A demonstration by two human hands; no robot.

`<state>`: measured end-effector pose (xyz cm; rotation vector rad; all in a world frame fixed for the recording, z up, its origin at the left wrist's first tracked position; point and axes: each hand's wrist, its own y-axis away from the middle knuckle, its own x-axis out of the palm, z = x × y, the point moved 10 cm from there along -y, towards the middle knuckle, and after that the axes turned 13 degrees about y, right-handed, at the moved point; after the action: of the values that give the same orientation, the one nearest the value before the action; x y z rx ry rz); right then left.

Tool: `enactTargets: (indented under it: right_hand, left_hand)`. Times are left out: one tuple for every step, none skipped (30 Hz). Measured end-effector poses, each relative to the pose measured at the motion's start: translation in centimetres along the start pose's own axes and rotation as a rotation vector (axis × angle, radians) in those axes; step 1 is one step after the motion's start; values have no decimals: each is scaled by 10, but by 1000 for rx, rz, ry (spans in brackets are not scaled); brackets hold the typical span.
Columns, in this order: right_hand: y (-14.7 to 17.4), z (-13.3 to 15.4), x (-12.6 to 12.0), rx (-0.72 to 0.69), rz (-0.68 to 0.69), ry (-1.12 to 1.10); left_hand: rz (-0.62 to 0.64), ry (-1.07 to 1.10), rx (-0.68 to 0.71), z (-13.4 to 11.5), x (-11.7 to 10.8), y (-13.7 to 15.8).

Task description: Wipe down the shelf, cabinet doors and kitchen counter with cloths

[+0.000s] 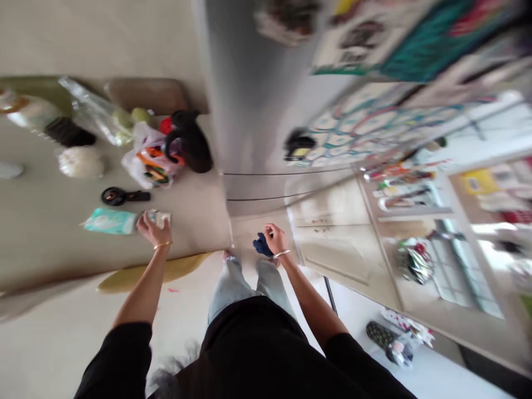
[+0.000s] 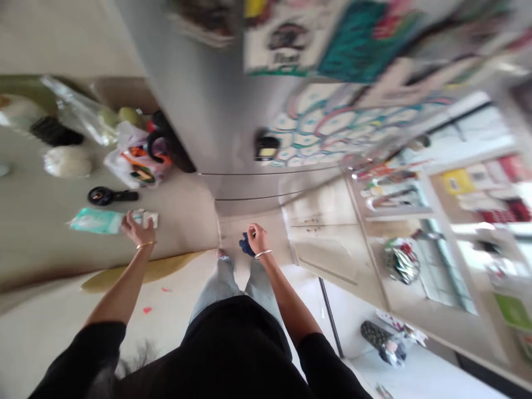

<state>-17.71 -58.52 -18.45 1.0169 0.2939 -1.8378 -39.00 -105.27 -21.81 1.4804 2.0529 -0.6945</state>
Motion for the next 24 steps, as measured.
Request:
enactTargets:
  right_hand:
    - [5, -12, -13, 34, -8, -21]
    - [11, -26, -27, 70, -20, -43]
    - [16, -41, -41, 104, -36, -69]
    - [22, -57, -57, 139, -58, -99]
    - [28, -74, -73, 171, -83, -133]
    - [34, -92, -91, 202, -112, -171]
    - [40, -112, -109, 232, -145, -212]
    - [48, -133, -129, 259, -181, -255]
    - [57, -155, -150, 285, -222, -300]
    - [68, -179, -173, 312, -268, -346]
    - [82, -205, -196, 341, -319, -391]
    - [99, -231, -219, 375, -375, -435]
    - [118, -257, -240, 411, -430, -479]
    - [140, -283, -259, 448, -482, -520]
    - [162, -306, -275, 483, -528, -555]
    - [184, -326, -286, 513, -562, -595]
    - [204, -342, -293, 533, -583, -649]
    - [221, -353, -296, 541, -588, -720]
    - [234, -361, -295, 535, -588, -798]
    - [245, -365, -294, 517, -595, -872]
    - [253, -367, -294, 491, -621, -931]
    - [260, -369, -295, 471, -671, -968]
    - [268, -372, -296, 478, -740, -987]
    - [275, -378, -297, 512, -811, -1003]
  left_hand:
    - [11, 114, -8, -20, 14, 21]
    - [95, 254, -23, -42, 39, 48]
    - [202, 330, -10, -71, 68, 83]
    - [322, 377, 25, -104, 98, 124]
    - [502, 438, 70, -140, 133, 174]
    - [716, 501, 128, -180, 166, 231]
    - [871, 543, 193, -219, 192, 288]
    - [1039, 579, 263, -257, 214, 345]
    - [1227, 591, 324, -291, 234, 402]
    - [1378, 540, 358, -319, 252, 452]
    - [1496, 461, 393, -343, 267, 494]
    - [1587, 387, 440, -366, 279, 529]
    - [1650, 329, 489, -388, 289, 557]
    - [1694, 298, 539, -409, 297, 580]
    - [1726, 291, 583, -429, 302, 600]
    - [1750, 298, 613, -447, 306, 616]
    - [1765, 313, 624, -462, 309, 631]
    - [1780, 332, 620, -474, 311, 646]
    - [1796, 357, 603, -484, 314, 659]
    - [1821, 390, 572, -492, 316, 673]
    - [1861, 431, 514, -499, 319, 687]
    - [1911, 475, 404, -502, 326, 699]
    - [1955, 507, 255, -504, 335, 710]
    - [1983, 521, 94, -504, 348, 719]
